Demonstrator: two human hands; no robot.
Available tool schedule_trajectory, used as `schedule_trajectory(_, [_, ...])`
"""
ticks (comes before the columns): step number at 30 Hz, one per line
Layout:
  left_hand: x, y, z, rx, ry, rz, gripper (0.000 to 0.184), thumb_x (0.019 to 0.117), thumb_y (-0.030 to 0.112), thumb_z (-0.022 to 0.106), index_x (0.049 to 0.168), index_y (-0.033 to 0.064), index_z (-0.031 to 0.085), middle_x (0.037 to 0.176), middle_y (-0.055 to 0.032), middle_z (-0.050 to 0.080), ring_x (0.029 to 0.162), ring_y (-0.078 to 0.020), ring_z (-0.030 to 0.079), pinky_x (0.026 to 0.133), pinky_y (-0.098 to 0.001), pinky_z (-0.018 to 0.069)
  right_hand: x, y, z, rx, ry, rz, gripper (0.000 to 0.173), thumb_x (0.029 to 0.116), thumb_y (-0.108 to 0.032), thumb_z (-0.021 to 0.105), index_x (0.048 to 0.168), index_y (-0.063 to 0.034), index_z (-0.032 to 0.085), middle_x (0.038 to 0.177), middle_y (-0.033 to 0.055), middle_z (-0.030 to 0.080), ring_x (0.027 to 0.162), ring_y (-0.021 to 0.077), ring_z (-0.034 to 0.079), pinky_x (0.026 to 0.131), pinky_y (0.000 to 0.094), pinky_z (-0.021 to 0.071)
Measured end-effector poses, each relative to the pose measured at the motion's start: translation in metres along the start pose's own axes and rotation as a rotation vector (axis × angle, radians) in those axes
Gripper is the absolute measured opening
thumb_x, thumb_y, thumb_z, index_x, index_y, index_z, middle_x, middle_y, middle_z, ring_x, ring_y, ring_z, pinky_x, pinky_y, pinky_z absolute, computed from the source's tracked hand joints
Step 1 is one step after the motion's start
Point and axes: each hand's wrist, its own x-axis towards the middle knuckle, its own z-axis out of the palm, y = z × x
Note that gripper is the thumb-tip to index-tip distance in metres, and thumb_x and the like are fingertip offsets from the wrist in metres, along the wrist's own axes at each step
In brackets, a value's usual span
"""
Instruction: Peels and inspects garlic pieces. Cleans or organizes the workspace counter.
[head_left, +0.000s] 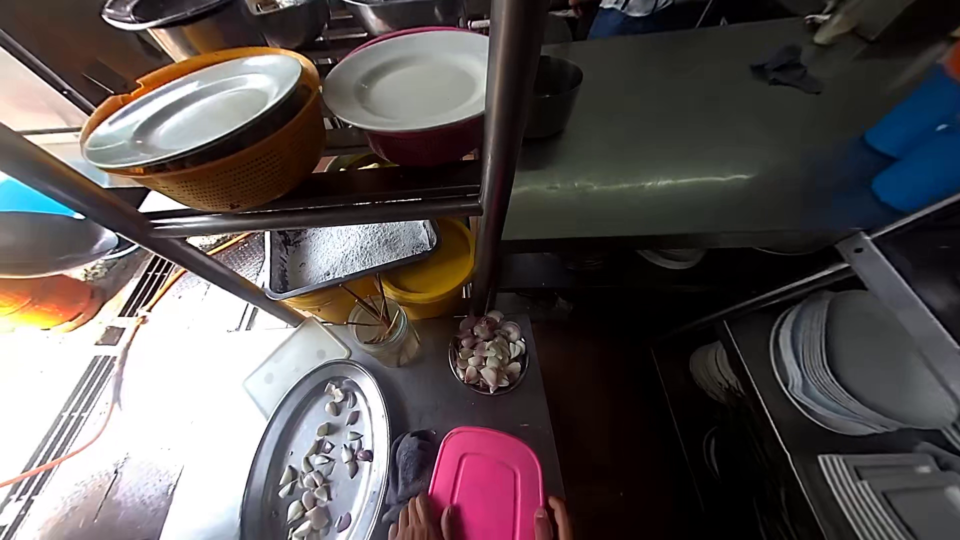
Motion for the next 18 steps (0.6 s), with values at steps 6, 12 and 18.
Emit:
schedule_trajectory(6, [0.001, -0.004, -0.002, -0.024, 0.004, 0.019, 0.064, 0.1024, 0.049, 0.043, 0.126, -0.0076, 0.062, 0.116, -0.0238, 0.07, 0.107, -0.0393, 0.069, 0.086, -0.0538, 0.0559, 0.074, -0.03, 0.026, 0.011, 0.003, -0.196, 0.041, 0.1029, -0.03, 0.048, 0.129, -0.0038, 0.067, 0.126, 0.0148, 0.068, 0.121, 0.0283, 0.062, 0.106, 0.0479, 0.0476])
schedule_trajectory(12, [-0.001, 0.001, -0.007, -0.157, -0.099, -0.083, 0.063, 0.1023, 0.049, 0.046, 0.129, -0.0052, 0.061, 0.124, -0.0239, 0.067, 0.115, -0.0387, 0.067, 0.092, -0.0532, 0.0561, 0.092, -0.031, 0.017, 0.222, -0.107, -0.202, 0.027, 0.1028, -0.013, 0.05, 0.109, 0.0034, 0.07, 0.097, 0.0105, 0.071, 0.091, 0.0067, 0.065, 0.086, 0.0254, 0.0534])
schedule_trajectory(18, [-0.018, -0.001, 0.006, -0.285, -0.062, -0.137, 0.058, 0.102, 0.047, 0.05, 0.126, -0.0051, 0.063, 0.12, -0.0242, 0.067, 0.109, -0.0389, 0.068, 0.087, -0.0511, 0.0583, 0.084, -0.036, 0.006, 0.294, -0.238, -0.097, 0.03, 0.1056, -0.008, 0.047, 0.119, 0.0085, 0.068, 0.116, 0.0135, 0.071, 0.109, 0.0027, 0.064, 0.1, 0.0212, 0.0503])
